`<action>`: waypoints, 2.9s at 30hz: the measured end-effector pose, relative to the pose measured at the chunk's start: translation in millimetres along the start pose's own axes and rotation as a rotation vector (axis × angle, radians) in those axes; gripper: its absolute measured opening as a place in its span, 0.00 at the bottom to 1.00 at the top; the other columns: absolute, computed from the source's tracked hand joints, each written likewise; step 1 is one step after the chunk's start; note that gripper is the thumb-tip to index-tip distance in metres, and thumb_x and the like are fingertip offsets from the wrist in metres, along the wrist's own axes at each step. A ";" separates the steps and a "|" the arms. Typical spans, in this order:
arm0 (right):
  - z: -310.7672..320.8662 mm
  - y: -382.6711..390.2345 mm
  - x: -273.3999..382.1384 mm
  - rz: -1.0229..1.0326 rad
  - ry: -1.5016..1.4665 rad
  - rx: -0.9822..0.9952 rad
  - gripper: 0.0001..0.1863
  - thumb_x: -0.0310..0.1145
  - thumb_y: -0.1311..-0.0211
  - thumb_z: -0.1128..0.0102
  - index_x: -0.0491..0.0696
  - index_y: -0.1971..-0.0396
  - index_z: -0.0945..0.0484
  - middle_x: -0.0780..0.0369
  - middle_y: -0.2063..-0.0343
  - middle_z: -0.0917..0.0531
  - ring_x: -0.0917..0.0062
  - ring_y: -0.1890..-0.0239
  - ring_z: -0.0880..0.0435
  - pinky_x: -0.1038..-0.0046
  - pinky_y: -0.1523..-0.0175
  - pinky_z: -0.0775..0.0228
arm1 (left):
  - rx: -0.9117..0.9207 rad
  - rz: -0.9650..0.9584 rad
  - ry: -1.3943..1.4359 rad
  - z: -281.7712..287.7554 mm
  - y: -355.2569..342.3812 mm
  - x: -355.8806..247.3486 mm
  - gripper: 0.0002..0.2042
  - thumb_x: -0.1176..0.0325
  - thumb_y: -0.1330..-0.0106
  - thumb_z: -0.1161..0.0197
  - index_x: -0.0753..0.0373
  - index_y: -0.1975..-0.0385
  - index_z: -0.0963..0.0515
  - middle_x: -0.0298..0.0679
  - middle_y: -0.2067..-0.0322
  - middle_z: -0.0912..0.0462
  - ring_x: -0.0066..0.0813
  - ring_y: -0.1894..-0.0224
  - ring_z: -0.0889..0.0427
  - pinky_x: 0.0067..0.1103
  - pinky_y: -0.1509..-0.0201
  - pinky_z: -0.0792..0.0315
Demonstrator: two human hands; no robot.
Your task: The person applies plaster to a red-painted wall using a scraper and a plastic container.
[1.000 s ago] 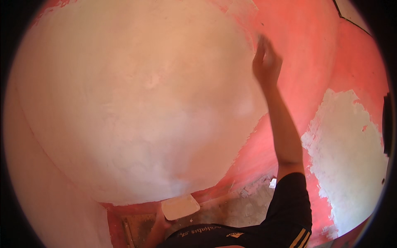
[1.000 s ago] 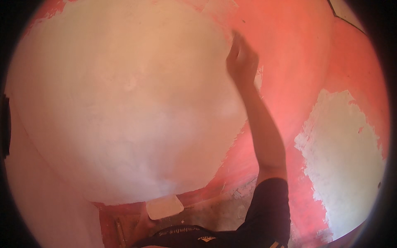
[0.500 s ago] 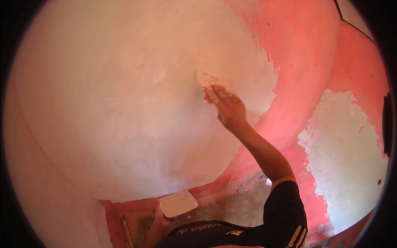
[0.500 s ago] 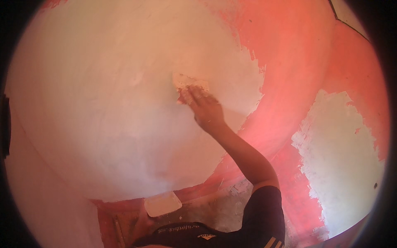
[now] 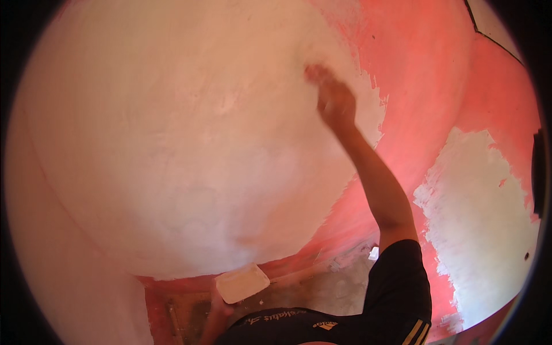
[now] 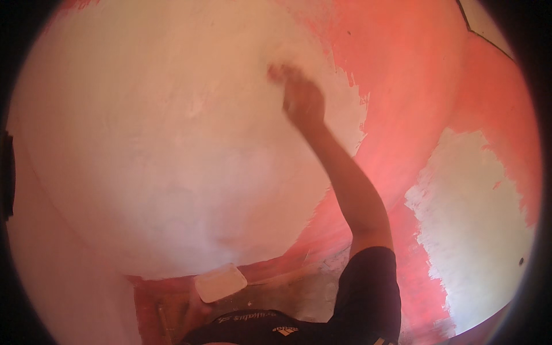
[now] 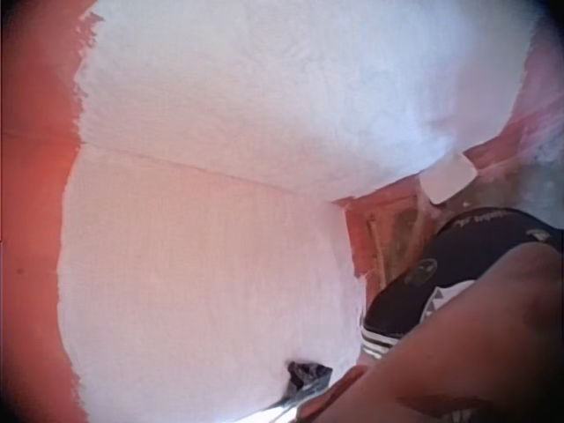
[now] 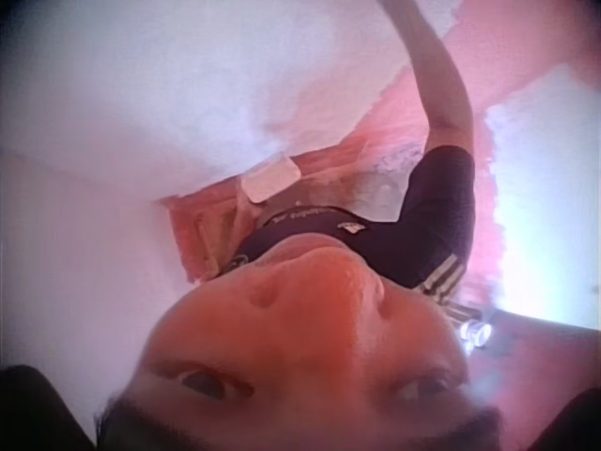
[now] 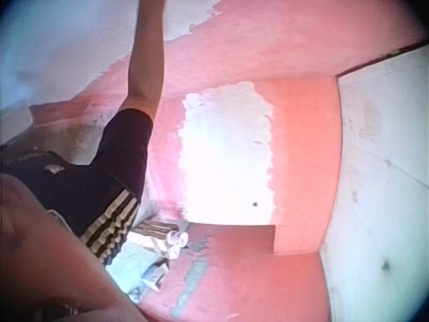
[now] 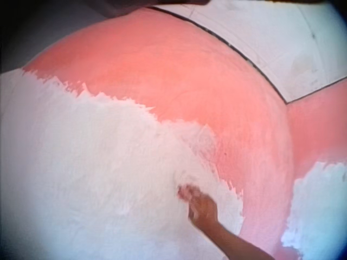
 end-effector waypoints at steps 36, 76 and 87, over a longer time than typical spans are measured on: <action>56.0 -113.0 -81.0 -0.777 0.103 -0.101 0.11 0.39 0.30 0.44 0.53 0.57 0.15 0.61 0.65 0.11 0.64 0.66 0.13 0.65 0.62 0.21 | 0.061 -0.196 -0.151 26.8 28.2 -7.0 0.36 0.30 0.30 0.66 0.53 0.42 0.26 0.34 0.55 0.14 0.34 0.68 0.14 0.26 0.86 0.30; 44.1 -89.1 -140.6 -0.848 0.250 -0.061 0.17 0.46 0.28 0.47 0.52 0.59 0.13 0.58 0.72 0.13 0.62 0.73 0.15 0.64 0.65 0.24 | 0.174 -0.508 -0.307 28.2 -13.1 2.9 0.41 0.29 0.30 0.65 0.65 0.40 0.29 0.44 0.58 0.14 0.35 0.75 0.15 0.23 0.86 0.28; 35.4 -69.1 -106.7 -0.376 -0.095 -0.122 0.21 0.46 0.28 0.51 0.49 0.51 0.16 0.55 0.66 0.12 0.61 0.67 0.13 0.60 0.60 0.22 | -0.027 -0.120 0.120 33.2 -12.8 -34.9 0.37 0.34 0.27 0.65 0.63 0.43 0.27 0.42 0.62 0.14 0.36 0.77 0.16 0.25 0.86 0.27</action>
Point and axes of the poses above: each hand's wrist, its own y-axis away from the middle knuckle, its own z-axis out of the back of the hand, x = y × z, the point moved 2 cm from there along -y, towards the middle knuckle
